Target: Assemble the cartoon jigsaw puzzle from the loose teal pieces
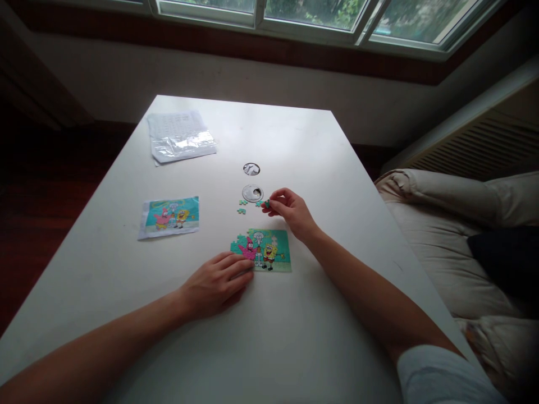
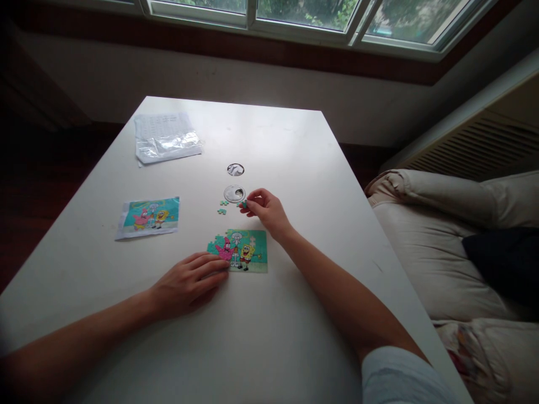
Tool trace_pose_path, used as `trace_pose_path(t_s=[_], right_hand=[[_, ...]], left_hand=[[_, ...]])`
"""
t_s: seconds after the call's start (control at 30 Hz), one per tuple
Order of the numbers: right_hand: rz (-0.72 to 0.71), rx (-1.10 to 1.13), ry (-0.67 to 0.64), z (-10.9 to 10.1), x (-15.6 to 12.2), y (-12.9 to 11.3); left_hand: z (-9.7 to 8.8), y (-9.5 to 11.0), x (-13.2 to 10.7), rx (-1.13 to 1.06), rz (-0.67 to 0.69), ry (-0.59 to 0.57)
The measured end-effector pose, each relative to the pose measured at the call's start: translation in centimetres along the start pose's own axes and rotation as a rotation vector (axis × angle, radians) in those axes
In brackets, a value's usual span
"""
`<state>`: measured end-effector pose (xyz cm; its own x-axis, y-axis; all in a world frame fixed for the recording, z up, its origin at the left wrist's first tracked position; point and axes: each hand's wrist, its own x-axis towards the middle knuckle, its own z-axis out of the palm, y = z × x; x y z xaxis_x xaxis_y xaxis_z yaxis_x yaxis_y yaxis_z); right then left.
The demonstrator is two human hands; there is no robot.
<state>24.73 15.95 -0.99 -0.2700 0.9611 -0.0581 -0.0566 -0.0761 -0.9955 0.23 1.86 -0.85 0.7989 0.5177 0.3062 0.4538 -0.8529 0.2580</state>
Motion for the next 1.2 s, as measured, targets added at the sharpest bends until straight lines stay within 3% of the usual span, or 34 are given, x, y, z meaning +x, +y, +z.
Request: trace_pose_path(t_s=[0.1,0.67,1.2], right_hand=[[0.037,0.051,0.067,-0.5,0.2,0.1],[0.079,0.097,0.058,-0.5,0.3,0.6],[0.036,-0.044,-0.141,3.5,-2.5,-0.6]], left_hand=[[0.1,0.0,0.0,-0.004,-0.004,-0.008],[0.0,0.0,0.0,-0.005,-0.002,0.003],[0.4,0.2,0.0,-0.050,-0.037,-0.067]])
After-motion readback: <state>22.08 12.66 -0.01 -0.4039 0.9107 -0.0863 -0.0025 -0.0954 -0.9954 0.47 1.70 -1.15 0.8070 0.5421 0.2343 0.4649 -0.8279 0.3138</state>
